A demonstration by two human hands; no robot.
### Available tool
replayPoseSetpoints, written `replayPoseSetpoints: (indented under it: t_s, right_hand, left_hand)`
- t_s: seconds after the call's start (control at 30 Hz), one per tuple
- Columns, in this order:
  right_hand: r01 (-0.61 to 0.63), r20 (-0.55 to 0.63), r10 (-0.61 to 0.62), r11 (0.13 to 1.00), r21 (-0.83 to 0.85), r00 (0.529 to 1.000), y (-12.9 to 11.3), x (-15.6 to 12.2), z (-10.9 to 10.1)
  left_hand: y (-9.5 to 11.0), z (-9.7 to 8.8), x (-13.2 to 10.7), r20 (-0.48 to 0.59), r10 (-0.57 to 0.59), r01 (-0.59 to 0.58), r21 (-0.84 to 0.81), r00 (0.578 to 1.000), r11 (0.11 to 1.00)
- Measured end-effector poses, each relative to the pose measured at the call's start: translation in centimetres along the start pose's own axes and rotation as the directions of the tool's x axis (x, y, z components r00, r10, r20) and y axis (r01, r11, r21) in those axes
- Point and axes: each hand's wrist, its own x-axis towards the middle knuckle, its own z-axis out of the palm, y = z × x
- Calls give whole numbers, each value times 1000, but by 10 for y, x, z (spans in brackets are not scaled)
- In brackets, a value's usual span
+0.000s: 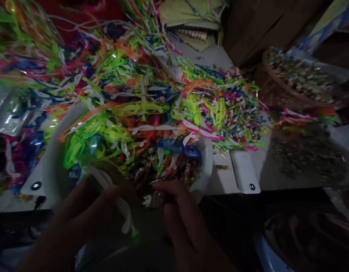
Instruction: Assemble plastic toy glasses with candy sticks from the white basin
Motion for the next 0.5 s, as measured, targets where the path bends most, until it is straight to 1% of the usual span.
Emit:
replayPoseSetpoints:
  t_s: [0.07,0.1,0.13,0.17,0.2,0.27,0.3,0.37,0.43,0.5]
  right_hand:
    - [70,81,-68,997,-19,994,0,2,1]
    - [118,101,-115,993,-21,988,0,5,3]
    - [166,101,-162,986,-27,982,1,7,4]
    - [203,77,-200,978,-38,977,2,9,5]
    - [219,31,-218,974,-59,976,4,10,6]
    - [204,-59,-212,972,-120,975,8,10,8]
    - [192,-83,-206,970,-148,975,10,9,8]
    - [181,-83,-200,964,-194,976,14,7,9]
    - [213,-70,-235,949,-232,969,17,5,10]
    - [241,-91,-273,935,-261,958,19,4,11]
  left_hand:
    - [0,-2,1,34,-14,17,-87,999,996]
    - [1,-4,1,63,-16,24,-121,998,992]
    - [2,-5,2,89,-7,20,-146,996,989]
    - [4,-6,2,100,12,5,-162,995,987]
    - [5,-6,3,90,37,-21,-175,995,984]
    - [8,-4,4,39,81,-72,-191,996,979]
    - [9,-3,5,4,97,-94,-197,995,976]
    - [11,0,4,-56,94,-104,-205,994,973]
    - [12,2,4,-72,68,-82,-220,995,972]
    - [13,2,3,-70,44,-60,-247,997,967]
